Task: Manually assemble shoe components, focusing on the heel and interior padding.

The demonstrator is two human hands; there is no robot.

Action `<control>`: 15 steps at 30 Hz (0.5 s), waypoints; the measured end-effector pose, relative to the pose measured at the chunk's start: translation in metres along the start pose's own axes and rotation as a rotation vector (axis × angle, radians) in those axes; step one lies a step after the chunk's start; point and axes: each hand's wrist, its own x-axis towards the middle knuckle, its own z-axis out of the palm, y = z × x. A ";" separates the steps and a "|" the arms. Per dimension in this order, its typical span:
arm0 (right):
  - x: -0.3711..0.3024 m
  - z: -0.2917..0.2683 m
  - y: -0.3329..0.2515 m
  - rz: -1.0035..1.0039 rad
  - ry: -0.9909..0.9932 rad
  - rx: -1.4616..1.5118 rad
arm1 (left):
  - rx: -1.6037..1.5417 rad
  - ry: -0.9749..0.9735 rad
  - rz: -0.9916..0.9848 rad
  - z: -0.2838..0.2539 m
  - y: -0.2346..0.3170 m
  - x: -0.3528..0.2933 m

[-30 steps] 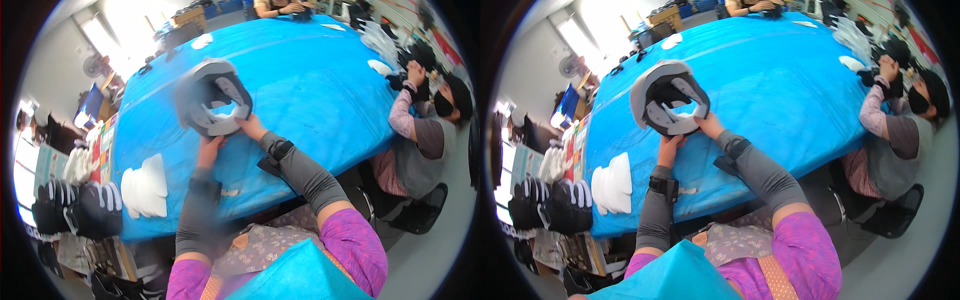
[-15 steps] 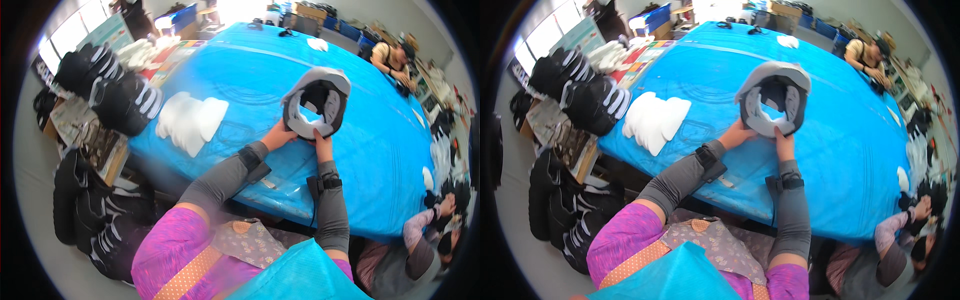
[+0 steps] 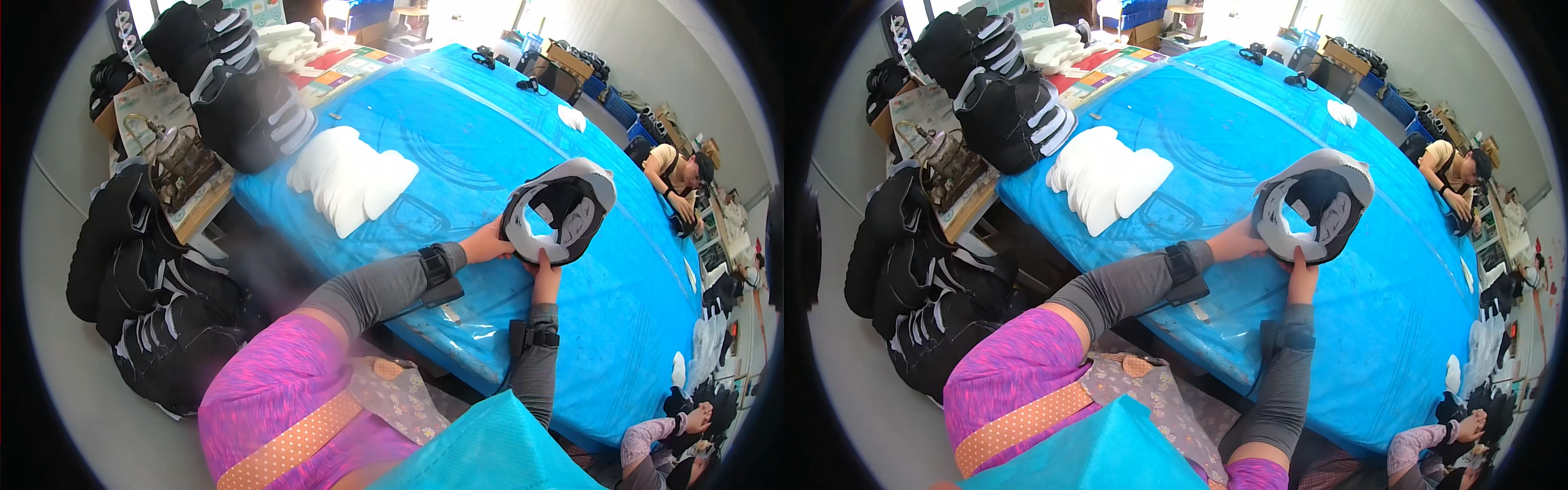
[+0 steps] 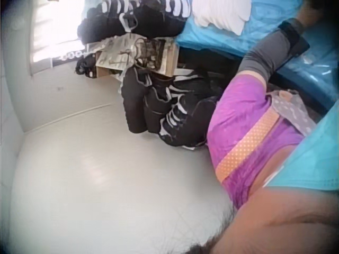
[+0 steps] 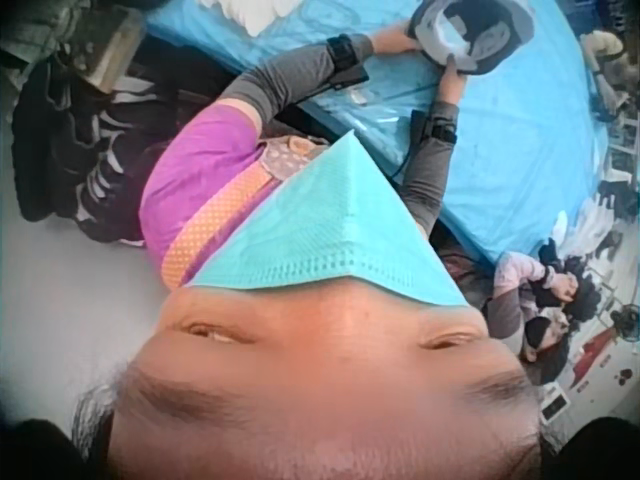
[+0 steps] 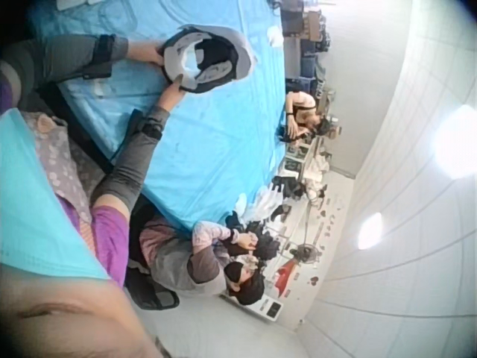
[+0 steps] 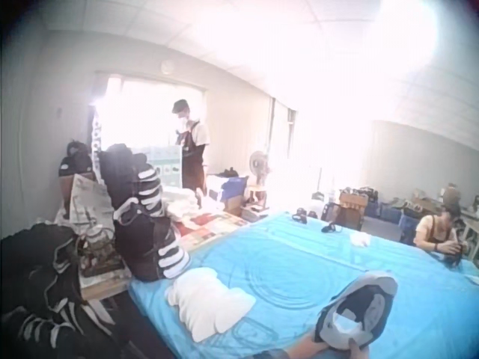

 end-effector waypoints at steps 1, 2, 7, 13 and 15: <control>-0.001 0.000 0.000 0.003 -0.006 -0.004 | -0.004 -0.010 0.001 0.001 0.001 0.000; -0.002 -0.001 0.000 0.005 -0.001 -0.002 | -0.004 -0.013 -0.003 0.002 0.002 0.000; -0.002 0.001 -0.005 -0.020 -0.006 0.001 | 0.020 0.006 -0.024 0.003 0.003 0.002; -0.006 0.006 -0.005 -0.080 -0.004 -0.040 | -0.006 0.024 -0.002 0.001 -0.002 0.004; -0.007 0.009 -0.006 -0.076 -0.004 -0.042 | -0.010 0.031 -0.001 -0.001 -0.005 0.003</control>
